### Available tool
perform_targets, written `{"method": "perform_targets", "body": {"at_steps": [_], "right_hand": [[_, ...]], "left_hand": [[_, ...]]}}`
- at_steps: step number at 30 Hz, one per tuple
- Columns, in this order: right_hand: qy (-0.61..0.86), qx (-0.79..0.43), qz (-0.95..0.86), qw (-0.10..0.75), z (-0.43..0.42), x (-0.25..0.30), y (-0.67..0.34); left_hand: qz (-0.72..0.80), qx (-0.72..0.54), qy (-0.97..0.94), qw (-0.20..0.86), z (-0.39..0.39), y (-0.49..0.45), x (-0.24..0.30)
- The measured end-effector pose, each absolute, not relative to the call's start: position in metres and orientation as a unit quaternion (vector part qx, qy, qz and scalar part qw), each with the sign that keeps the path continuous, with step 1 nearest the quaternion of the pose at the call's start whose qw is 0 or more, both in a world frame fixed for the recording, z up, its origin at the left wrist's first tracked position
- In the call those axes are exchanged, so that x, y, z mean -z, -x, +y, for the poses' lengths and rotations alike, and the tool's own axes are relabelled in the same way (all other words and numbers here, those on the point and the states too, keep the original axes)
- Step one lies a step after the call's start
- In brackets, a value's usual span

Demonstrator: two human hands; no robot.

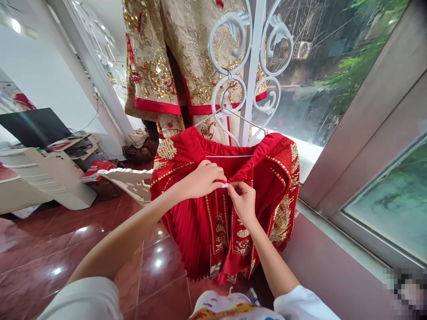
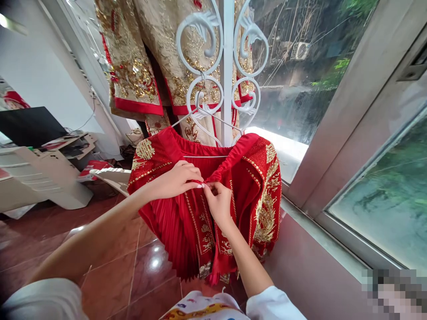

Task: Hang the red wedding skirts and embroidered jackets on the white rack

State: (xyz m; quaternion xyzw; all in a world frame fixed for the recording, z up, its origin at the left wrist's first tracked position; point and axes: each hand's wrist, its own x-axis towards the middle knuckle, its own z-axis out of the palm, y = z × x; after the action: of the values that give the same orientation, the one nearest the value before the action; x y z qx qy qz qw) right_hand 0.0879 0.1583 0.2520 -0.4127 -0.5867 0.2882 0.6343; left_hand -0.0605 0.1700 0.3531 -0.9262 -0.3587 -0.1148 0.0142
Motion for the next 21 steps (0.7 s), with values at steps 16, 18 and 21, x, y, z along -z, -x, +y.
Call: {"method": "perform_targets", "body": {"at_steps": [16,18,21], "right_hand": [[0.417,-0.204,-0.575,0.674,0.137,-0.247,-0.08],[0.439,-0.126,-0.572,0.682,0.135,-0.247,-0.08],[0.45,-0.1,-0.561,0.688,0.134,-0.244,-0.08]], "left_hand": [[-0.312,0.056,0.944,-0.097,0.169,0.056,-0.374],[-0.307,0.045,0.945,-0.104,0.169,0.054,-0.38],[-0.307,0.027,0.944,-0.12,0.17,0.05,-0.387]]}}
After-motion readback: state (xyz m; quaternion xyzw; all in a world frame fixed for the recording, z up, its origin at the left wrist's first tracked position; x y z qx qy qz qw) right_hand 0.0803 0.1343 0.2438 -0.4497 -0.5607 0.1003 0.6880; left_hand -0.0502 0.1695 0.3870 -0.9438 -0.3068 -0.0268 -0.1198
